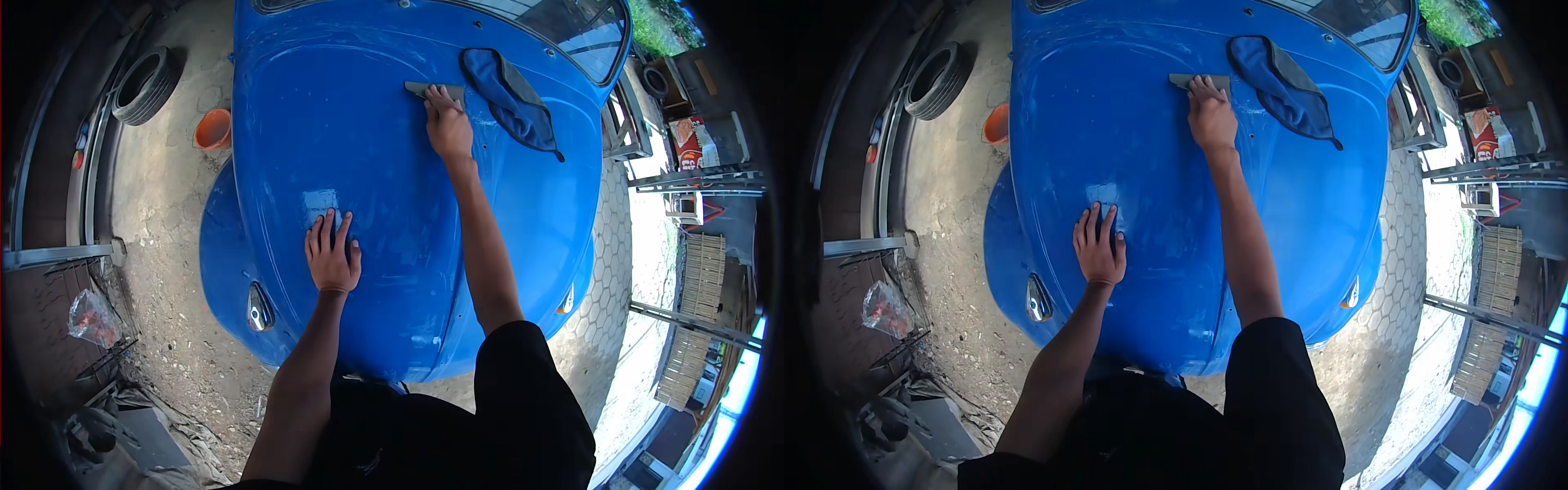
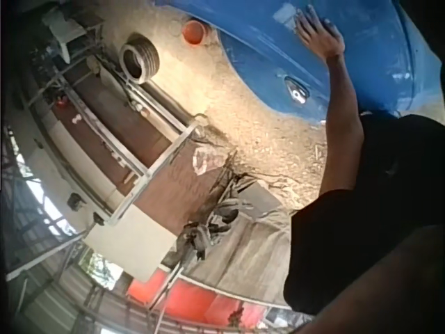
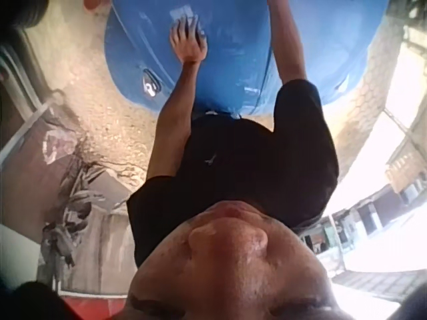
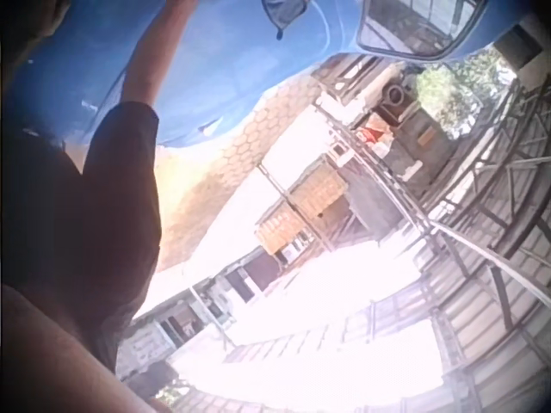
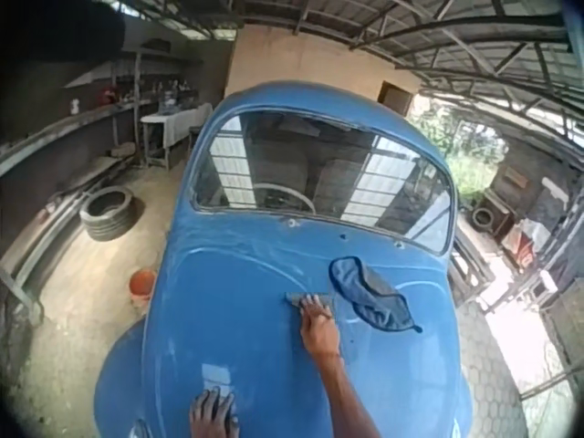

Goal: The person dips sandpaper into a bucket of water and sands the hood of a car with the sandpaper.

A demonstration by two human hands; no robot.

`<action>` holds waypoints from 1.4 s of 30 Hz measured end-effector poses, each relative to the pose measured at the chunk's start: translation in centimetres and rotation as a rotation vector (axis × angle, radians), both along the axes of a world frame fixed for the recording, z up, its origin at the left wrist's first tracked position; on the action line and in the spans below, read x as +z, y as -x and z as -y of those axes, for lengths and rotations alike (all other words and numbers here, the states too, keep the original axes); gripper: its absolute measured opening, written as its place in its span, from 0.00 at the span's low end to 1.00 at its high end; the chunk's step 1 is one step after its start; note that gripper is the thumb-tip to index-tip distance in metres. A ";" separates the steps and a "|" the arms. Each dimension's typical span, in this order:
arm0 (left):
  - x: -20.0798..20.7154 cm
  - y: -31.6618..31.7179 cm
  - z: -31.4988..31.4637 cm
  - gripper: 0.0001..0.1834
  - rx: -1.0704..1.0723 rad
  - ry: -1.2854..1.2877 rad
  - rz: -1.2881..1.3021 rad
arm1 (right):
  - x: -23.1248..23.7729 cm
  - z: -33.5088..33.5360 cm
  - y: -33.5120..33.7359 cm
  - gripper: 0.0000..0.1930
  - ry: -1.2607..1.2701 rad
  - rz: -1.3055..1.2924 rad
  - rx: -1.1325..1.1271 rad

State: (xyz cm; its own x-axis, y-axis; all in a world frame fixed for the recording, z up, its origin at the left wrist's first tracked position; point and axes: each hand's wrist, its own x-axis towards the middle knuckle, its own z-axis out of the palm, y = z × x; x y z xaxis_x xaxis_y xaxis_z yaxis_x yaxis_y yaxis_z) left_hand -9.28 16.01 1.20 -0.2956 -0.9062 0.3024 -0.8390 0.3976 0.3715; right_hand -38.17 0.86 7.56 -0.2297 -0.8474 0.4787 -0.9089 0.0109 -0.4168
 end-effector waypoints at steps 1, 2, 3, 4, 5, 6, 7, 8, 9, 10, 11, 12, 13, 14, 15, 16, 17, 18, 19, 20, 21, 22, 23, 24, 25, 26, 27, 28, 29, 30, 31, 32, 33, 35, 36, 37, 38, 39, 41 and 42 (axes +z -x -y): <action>0.1 -0.5 0.2 0.25 0.001 -0.006 0.025 | -0.7 -3.4 -1.1 0.14 0.014 0.011 -0.031; 0.3 -0.7 0.1 0.25 0.005 -0.013 0.049 | -1.0 -7.5 -2.2 0.14 0.026 0.020 -0.059; 0.3 -0.4 -0.1 0.25 0.011 -0.018 0.046 | -0.9 -11.6 -2.8 0.15 -0.025 0.058 -0.090; 0.9 -0.8 0.3 0.25 0.011 0.004 0.032 | 0.2 -15.1 -4.5 0.15 -0.068 0.077 -0.106; 0.9 -0.5 0.4 0.25 -0.005 0.014 0.015 | -0.2 -18.9 -5.3 0.17 -0.116 0.077 -0.124; 0.9 -0.7 0.2 0.25 -0.001 0.009 0.020 | -0.6 -22.3 -6.9 0.18 -0.156 0.099 -0.141; 0.9 -0.4 0.3 0.25 -0.014 -0.004 0.014 | -0.9 -24.7 -8.0 0.18 -0.192 0.115 -0.166; 0.8 -0.1 0.3 0.26 -0.026 -0.015 0.008 | -1.4 -26.1 -8.7 0.18 -0.190 0.113 -0.169; 0.8 0.1 0.2 0.26 -0.035 -0.018 0.008 | -1.7 -27.4 -9.6 0.19 -0.219 0.085 -0.218; 0.8 0.1 0.2 0.26 -0.032 -0.022 0.006 | -2.1 -28.1 -10.1 0.19 -0.246 0.058 -0.264; 0.9 -0.1 0.3 0.26 -0.024 -0.021 0.009 | -2.3 -27.3 -10.3 0.19 -0.242 0.067 -0.264; 0.9 -0.3 0.3 0.26 -0.027 -0.013 0.014 | -2.3 -25.1 -9.9 0.19 -0.209 0.063 -0.266; 0.8 -0.4 0.3 0.26 -0.017 -0.022 0.026 | -2.1 -22.6 -8.8 0.20 -0.175 0.053 -0.273; 0.8 -0.8 0.3 0.26 -0.003 -0.030 0.046 | -1.9 -19.2 -7.7 0.19 -0.115 0.058 -0.237; 0.7 -0.7 0.1 0.26 -0.014 -0.028 0.046 | -1.4 -15.5 -6.0 0.19 -0.061 0.054 -0.209; 0.6 -0.7 0.1 0.26 -0.010 -0.039 0.042 | -0.7 -11.5 -4.7 0.17 -0.029 -0.003 -0.193; 0.5 -0.4 0.2 0.27 -0.002 -0.046 0.038 | -0.5 -7.7 -3.2 0.16 0.016 -0.010 -0.175; 0.5 0.1 0.4 0.27 -0.001 -0.039 0.040 | -0.5 -4.1 -1.5 0.16 0.040 -0.026 -0.129; 0.4 0.7 0.1 0.27 -0.011 -0.028 0.040 | -0.6 -0.9 0.2 0.16 0.025 -0.051 -0.092; 0.4 0.4 0.0 0.27 -0.011 -0.018 0.055 | -0.2 1.8 0.3 0.17 -0.007 -0.062 -0.074; 0.4 -0.1 0.1 0.27 0.005 -0.021 0.076 | 0.2 3.8 -0.2 0.17 -0.040 -0.074 -0.053; 0.4 -0.2 0.2 0.26 0.008 -0.010 0.069 | 0.2 5.1 -0.4 0.17 -0.046 -0.059 -0.041; 0.4 -0.2 0.1 0.25 0.009 -0.003 0.059 | -0.1 5.8 -0.6 0.17 -0.016 -0.058 -0.066; 0.8 -0.1 0.3 0.24 0.020 0.006 0.082 | -0.4 5.8 -1.0 0.16 0.018 -0.061 -0.093; 0.8 0.3 0.2 0.24 0.024 -0.002 0.087 | -1.0 4.8 -1.2 0.16 0.010 -0.057 -0.088; 0.8 0.4 0.4 0.24 0.024 0.013 0.052 | -1.5 3.6 -1.9 0.16 0.054 -0.023 -0.061; 0.8 0.1 0.5 0.23 0.023 0.025 0.019 | -1.6 1.8 -3.2 0.16 0.096 0.013 -0.036; 0.8 -0.2 0.8 0.23 0.023 0.056 -0.004 | -2.1 -0.7 -4.8 0.16 0.130 0.012 -0.018; 0.7 -0.4 0.9 0.23 0.021 0.049 -0.007 | -2.1 -3.6 -6.6 0.16 0.116 0.018 -0.015; 0.7 -0.5 0.9 0.23 0.023 0.066 -0.015 | -2.1 -6.9 -8.2 0.16 0.100 0.013 -0.019; 0.5 -0.3 1.0 0.23 0.019 0.087 -0.032 | -2.2 -10.1 -9.6 0.16 0.077 0.031 -0.027; 0.4 -0.3 1.2 0.22 0.013 0.107 -0.041 | -2.6 -13.2 -11.2 0.17 0.058 0.048 -0.036; 0.1 0.0 1.3 0.22 -0.003 0.106 -0.071 | -2.9 -16.5 -12.6 0.18 0.016 0.070 -0.048; -0.1 0.6 1.3 0.21 -0.006 0.133 -0.127 | -4.0 -22.7 -15.4 0.18 -0.050 0.079 -0.116; 0.1 1.1 1.3 0.20 -0.030 0.137 -0.177 | -4.5 -25.3 -16.8 0.19 -0.077 0.072 -0.161; 0.1 1.3 1.6 0.20 -0.036 0.153 -0.201 | -5.0 -27.5 -18.0 0.19 -0.110 0.071 -0.188; -0.1 0.7 1.7 0.19 -0.090 0.144 -0.261 | -5.6 -29.9 -20.0 0.19 -0.146 0.081 -0.210; -0.4 -0.7 1.9 0.18 -0.142 0.144 -0.318 | -6.5 -32.3 -22.1 0.19 -0.166 0.091 -0.206; -1.1 -4.6 1.4 0.18 -0.254 -0.053 -0.477 | -8.6 -35.6 -25.5 0.20 -0.200 0.103 -0.212; -1.6 -6.9 -0.4 0.18 -0.280 -0.203 -0.535 | -9.7 -38.2 -27.1 0.20 -0.243 0.117 -0.227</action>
State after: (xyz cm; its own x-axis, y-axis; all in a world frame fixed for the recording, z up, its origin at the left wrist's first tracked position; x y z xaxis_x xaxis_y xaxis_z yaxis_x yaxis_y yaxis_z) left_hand -2.36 16.39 -0.38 -0.3847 -0.8714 0.3043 -0.3910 0.4525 0.8015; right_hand -11.02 39.09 -2.13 -0.4670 -0.8541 0.2290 -0.8182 0.3192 -0.4783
